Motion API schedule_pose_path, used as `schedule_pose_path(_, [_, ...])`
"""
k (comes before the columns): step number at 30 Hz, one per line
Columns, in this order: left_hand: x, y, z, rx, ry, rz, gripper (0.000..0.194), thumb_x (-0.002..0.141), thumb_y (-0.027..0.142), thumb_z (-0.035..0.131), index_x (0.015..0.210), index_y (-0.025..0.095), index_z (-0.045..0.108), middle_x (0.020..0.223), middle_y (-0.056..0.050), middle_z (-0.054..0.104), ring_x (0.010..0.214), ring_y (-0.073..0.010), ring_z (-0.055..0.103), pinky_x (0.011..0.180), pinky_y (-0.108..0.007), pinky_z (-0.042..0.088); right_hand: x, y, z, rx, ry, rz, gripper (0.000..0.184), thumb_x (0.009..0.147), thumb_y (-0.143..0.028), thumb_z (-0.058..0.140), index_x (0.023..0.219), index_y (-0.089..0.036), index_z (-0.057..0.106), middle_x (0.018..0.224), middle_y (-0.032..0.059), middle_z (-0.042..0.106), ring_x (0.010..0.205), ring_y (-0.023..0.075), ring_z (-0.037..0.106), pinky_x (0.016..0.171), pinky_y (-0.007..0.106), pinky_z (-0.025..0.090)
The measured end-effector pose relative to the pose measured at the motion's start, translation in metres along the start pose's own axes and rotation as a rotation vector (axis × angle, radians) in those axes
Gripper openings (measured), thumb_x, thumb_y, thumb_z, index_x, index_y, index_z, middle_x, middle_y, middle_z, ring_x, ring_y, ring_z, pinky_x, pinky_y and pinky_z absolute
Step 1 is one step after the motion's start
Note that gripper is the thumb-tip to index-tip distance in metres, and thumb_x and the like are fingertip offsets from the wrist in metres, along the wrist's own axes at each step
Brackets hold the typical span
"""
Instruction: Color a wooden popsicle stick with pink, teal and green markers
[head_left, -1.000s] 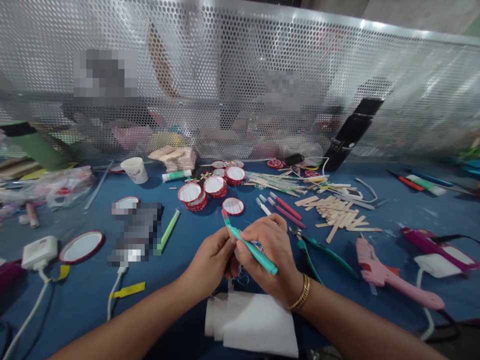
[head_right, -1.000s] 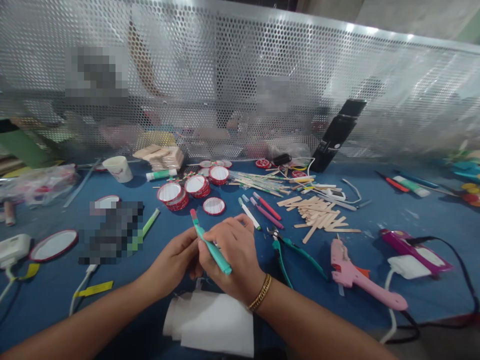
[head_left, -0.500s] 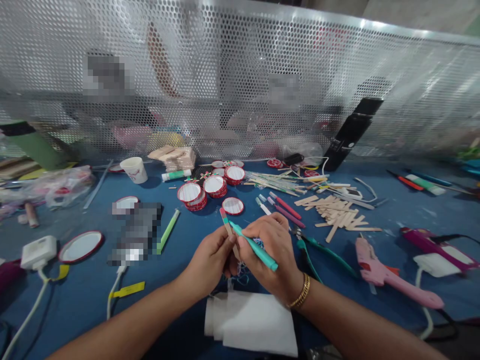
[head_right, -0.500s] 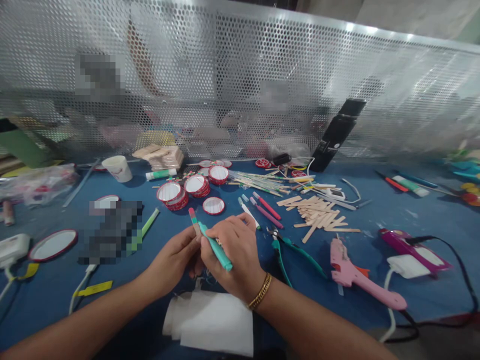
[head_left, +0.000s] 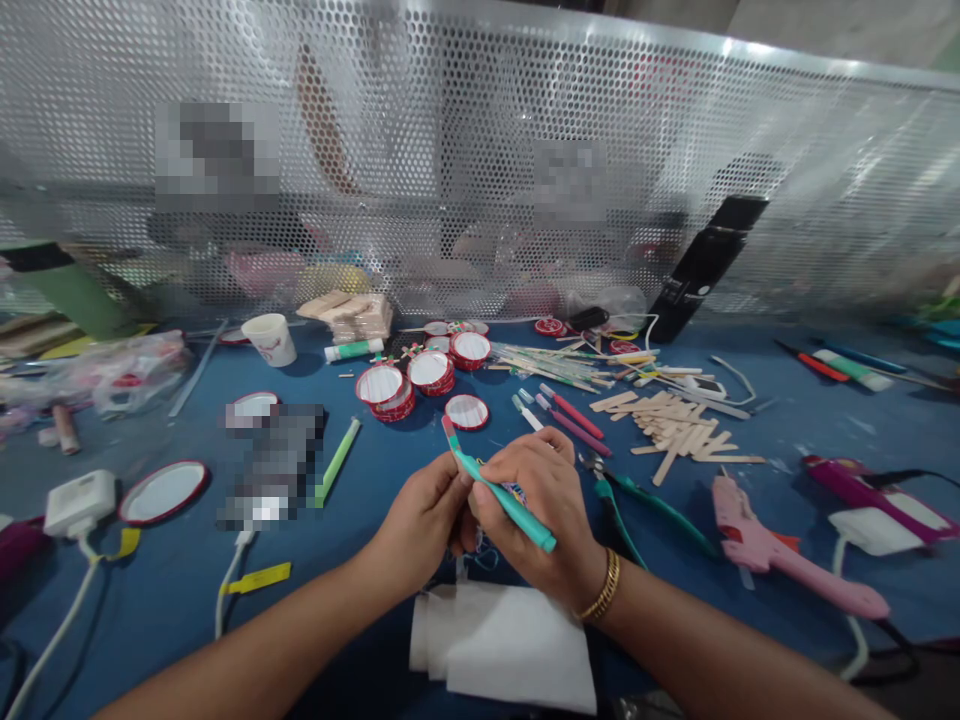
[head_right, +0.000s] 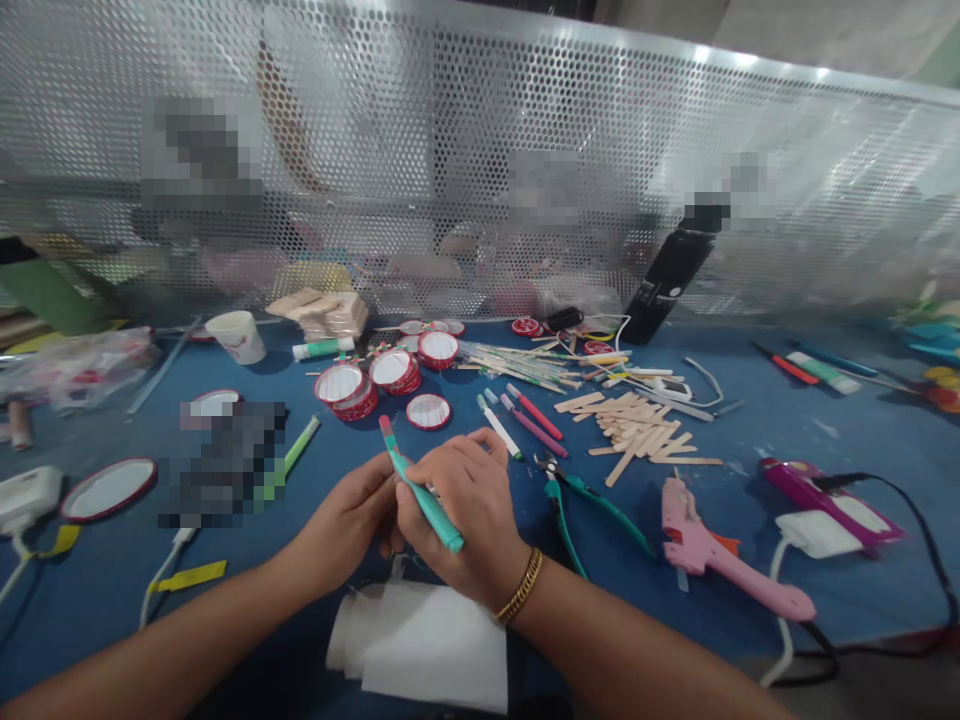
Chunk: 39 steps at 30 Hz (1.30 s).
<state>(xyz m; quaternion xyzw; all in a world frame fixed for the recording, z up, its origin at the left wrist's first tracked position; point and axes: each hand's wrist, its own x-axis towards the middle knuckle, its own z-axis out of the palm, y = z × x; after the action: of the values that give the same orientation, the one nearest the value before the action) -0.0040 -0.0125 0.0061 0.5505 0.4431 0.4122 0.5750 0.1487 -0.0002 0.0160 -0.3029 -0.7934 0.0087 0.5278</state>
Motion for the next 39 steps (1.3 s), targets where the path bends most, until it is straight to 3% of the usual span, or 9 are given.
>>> schedule_pose_path(11, [-0.0002, 0.0042, 0.0005, 0.042, 0.02, 0.019, 0.042, 0.091, 0.06, 0.05, 0.079, 0.019, 0.053, 0.049, 0.004, 0.053, 0.042, -0.0099, 0.047, 0.043, -0.02, 0.038, 0.0005, 0.0001, -0.0008, -0.01, -0.02, 0.02, 0.006, 0.087, -0.018, 0.059, 0.084, -0.022, 0.056, 0.073, -0.0032, 0.068, 0.073, 0.0156, 0.063, 0.084, 0.04, 0.038])
schedule_pose_path(20, [0.0005, 0.0052, 0.0009, 0.055, 0.002, 0.036, 0.036, 0.095, 0.053, 0.045, 0.082, 0.019, 0.049, 0.052, 0.005, 0.052, 0.042, -0.0093, 0.046, 0.041, -0.019, 0.037, -0.0015, 0.0044, -0.0006, -0.043, 0.042, 0.057, 0.007, 0.087, -0.019, 0.06, 0.085, -0.023, 0.055, 0.074, -0.0017, 0.067, 0.071, 0.0165, 0.063, 0.084, 0.042, 0.039])
schedule_pose_path(31, [0.0009, 0.0023, 0.0006, 0.054, -0.022, 0.033, 0.036, 0.096, 0.052, 0.042, 0.083, 0.019, 0.05, 0.052, 0.005, 0.05, 0.044, -0.0089, 0.046, 0.043, -0.019, 0.038, 0.0002, 0.0007, -0.0006, -0.001, -0.006, 0.003, 0.008, 0.087, -0.017, 0.061, 0.086, -0.023, 0.055, 0.075, -0.0028, 0.069, 0.074, 0.0163, 0.064, 0.083, 0.041, 0.038])
schedule_pose_path(39, [-0.0008, 0.0032, 0.001, 0.054, -0.025, 0.026, 0.036, 0.096, 0.052, 0.042, 0.083, 0.02, 0.049, 0.052, 0.005, 0.051, 0.044, -0.0092, 0.046, 0.043, -0.019, 0.038, 0.0001, 0.0013, -0.0015, -0.011, 0.046, 0.017, 0.008, 0.087, -0.017, 0.061, 0.086, -0.022, 0.054, 0.075, -0.0022, 0.068, 0.073, 0.0158, 0.063, 0.083, 0.041, 0.039])
